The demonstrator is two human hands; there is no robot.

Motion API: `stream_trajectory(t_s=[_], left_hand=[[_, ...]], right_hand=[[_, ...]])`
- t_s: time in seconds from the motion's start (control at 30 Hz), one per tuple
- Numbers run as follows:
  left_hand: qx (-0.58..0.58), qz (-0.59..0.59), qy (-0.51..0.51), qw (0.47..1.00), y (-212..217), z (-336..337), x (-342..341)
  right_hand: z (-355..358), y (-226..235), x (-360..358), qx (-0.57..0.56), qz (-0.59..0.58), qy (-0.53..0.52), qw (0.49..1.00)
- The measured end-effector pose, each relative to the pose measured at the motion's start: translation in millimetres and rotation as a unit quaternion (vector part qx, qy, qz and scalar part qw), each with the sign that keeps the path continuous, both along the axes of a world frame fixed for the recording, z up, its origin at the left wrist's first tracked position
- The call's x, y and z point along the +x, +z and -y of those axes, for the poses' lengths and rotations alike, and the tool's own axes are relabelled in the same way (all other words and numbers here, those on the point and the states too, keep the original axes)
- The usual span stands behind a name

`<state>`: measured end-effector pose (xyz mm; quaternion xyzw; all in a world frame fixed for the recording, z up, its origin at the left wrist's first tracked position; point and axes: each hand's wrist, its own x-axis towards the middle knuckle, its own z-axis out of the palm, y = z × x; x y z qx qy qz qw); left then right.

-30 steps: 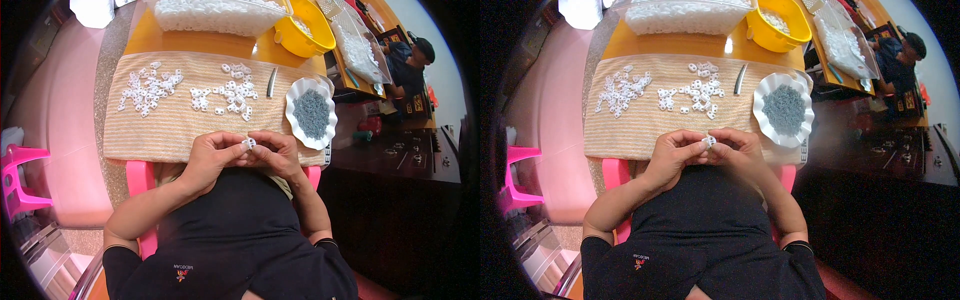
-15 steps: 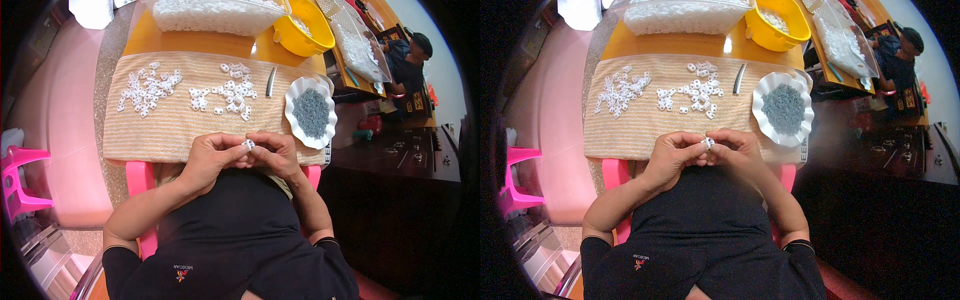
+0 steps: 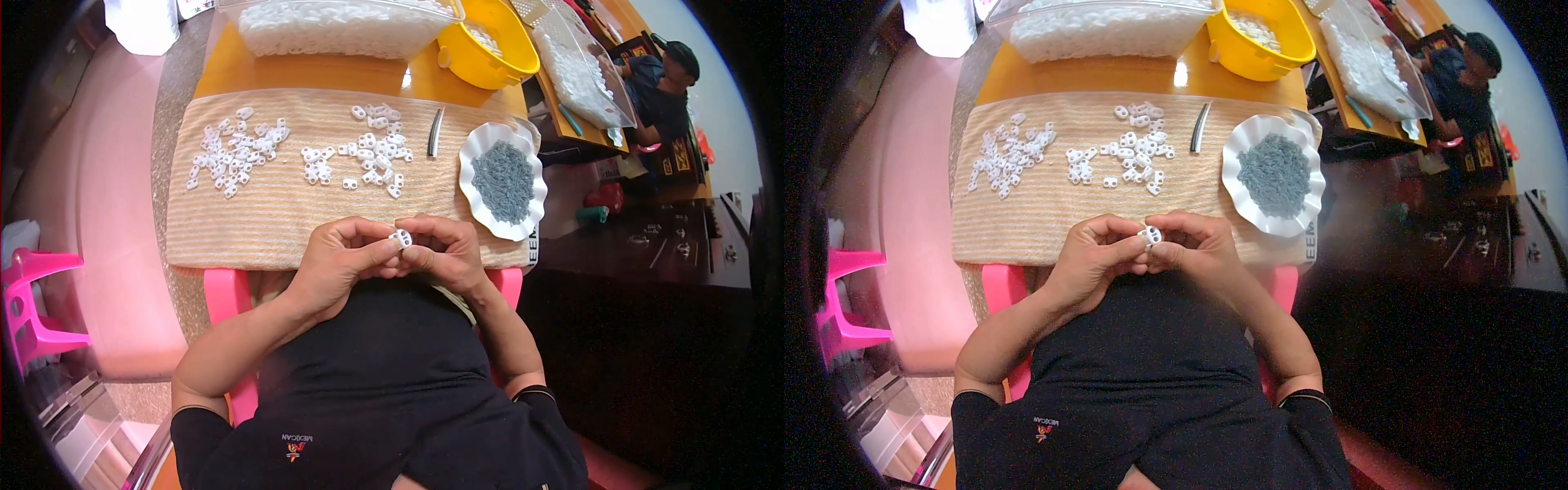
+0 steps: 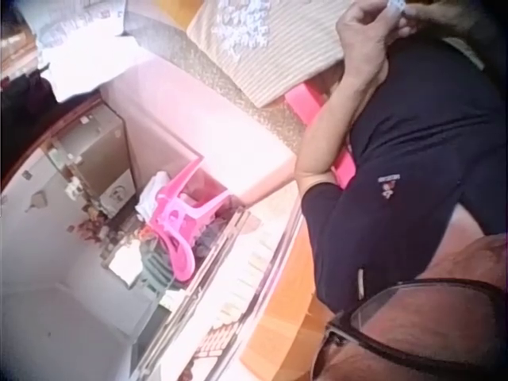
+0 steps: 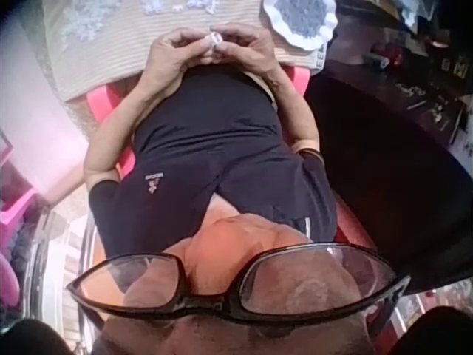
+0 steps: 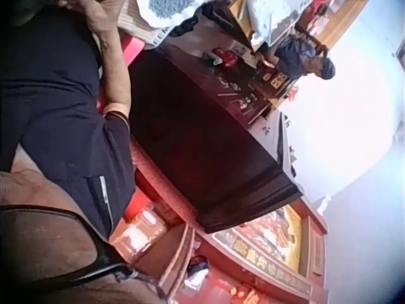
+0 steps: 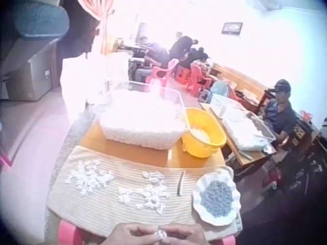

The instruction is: Assembling small plastic components by inserting gray beads into them.

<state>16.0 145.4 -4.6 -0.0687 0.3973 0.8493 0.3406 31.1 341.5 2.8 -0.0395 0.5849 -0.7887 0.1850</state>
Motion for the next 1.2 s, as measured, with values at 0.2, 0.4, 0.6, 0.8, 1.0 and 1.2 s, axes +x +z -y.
stream_trajectory(t_s=[0.2,0.4,0.6,0.8,1.0,1.2], left_hand=[[0.005,0.011,-0.008,1.0,5,2,-2],[0.024,0.019,-0.023,0.999,2,4,-3],[0.035,0.016,-0.036,0.999,-1,4,-4],[0.046,0.014,-0.052,0.998,1,5,-5],[0.067,0.013,-0.071,0.995,1,6,-6],[0.093,0.009,-0.078,0.993,1,5,-4]], right_hand=[[0,0,0,0.025,0.009,-0.006,1.0],[-1,2,1,0.031,-0.012,-0.004,0.999],[1,2,2,0.03,-0.043,-0.01,0.999],[2,1,0,0.012,-0.094,0.0,0.995],[4,8,0,0.029,-0.106,-0.007,0.994],[4,16,2,0.07,-0.115,-0.002,0.991]])
